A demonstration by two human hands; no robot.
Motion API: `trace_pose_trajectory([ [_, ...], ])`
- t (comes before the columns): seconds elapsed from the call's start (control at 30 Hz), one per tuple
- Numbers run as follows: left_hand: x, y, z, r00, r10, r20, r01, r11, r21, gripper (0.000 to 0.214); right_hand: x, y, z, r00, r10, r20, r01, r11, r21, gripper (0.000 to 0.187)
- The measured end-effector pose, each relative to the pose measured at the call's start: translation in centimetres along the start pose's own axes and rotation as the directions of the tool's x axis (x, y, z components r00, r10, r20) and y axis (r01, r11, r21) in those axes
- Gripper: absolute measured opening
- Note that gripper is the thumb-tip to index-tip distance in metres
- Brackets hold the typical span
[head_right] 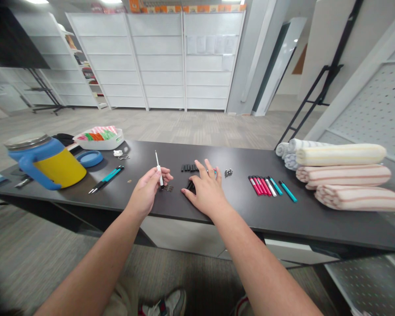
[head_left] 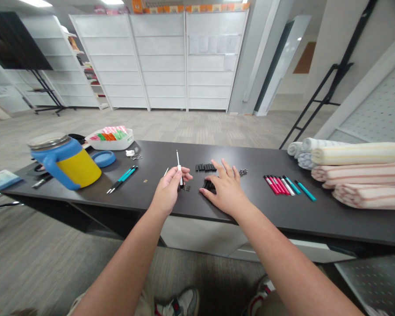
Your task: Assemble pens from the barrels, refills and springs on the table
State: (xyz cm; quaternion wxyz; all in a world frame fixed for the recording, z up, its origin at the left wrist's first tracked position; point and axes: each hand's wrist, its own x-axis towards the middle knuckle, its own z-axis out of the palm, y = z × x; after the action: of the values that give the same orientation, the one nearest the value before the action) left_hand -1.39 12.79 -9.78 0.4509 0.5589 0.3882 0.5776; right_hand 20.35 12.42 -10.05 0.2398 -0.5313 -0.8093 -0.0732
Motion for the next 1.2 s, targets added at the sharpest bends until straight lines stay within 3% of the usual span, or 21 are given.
trace_pose_trajectory([
  [0.13, -0.1, 0.3, 0.0, 1.0, 0.008, 0.015, -0.009, 0.999, 0.031, 0.035, 0.0, 0.0, -0.5, 0.998, -0.051, -0.039, 0.052, 0.997, 0.05, 0.037],
  [0.23, -0.2, 0.6, 0.0, 0.999, 0.038, 0.037, -0.043, 0.99, 0.132, 0.033, -0.1, 0.2, -1.1, 0.987, -0.112, -0.118, 0.133, 0.972, 0.193, 0.04],
  [0.33, -0.6, 1.0, 0.1, 0.993, 0.072, 0.096, -0.097, 0.953, 0.286, 0.033, -0.4, 0.4, -1.6, 0.99, -0.02, -0.143, 0.08, 0.9, 0.428, 0.044],
  [0.4, -0.8, 1.3, 0.3, 0.986, 0.079, 0.149, -0.131, 0.913, 0.386, 0.033, -0.5, 0.5, -1.9, 0.986, 0.13, -0.106, -0.038, 0.79, 0.612, 0.047],
  [0.47, -1.1, 1.6, 0.5, 0.976, 0.085, 0.202, -0.172, 0.871, 0.46, 0.032, -0.6, 0.6, -2.1, 0.961, 0.273, -0.049, -0.129, 0.597, 0.792, 0.05],
  [0.57, -1.4, 1.9, 0.7, 0.955, 0.103, 0.277, -0.237, 0.827, 0.51, 0.03, -0.9, 0.6, -2.5, 0.912, 0.411, 0.011, -0.148, 0.304, 0.941, 0.053],
  [0.7, -1.7, 2.1, 1.0, 0.933, 0.125, 0.336, -0.3, 0.787, 0.539, 0.028, -2.0, 1.0, -2.9, 0.864, 0.502, 0.031, -0.112, 0.132, 0.985, 0.049],
  [0.8, -1.9, 2.1, 1.1, 0.912, 0.141, 0.384, -0.35, 0.755, 0.554, 0.027, -3.0, 1.6, -3.5, 0.846, 0.531, 0.044, -0.136, 0.134, 0.982, 0.037],
  [1.03, -2.0, 1.9, 1.7, 0.837, 0.186, 0.514, -0.517, 0.576, 0.634, 0.025, -4.9, 2.6, -4.7, 0.884, 0.454, 0.109, -0.298, 0.37, 0.88, 0.038],
  [1.2, -2.1, 1.9, 2.1, 0.794, 0.134, 0.592, -0.586, 0.423, 0.691, 0.025, -5.5, 3.0, -4.3, 0.92, 0.368, 0.134, -0.285, 0.393, 0.875, 0.036],
])
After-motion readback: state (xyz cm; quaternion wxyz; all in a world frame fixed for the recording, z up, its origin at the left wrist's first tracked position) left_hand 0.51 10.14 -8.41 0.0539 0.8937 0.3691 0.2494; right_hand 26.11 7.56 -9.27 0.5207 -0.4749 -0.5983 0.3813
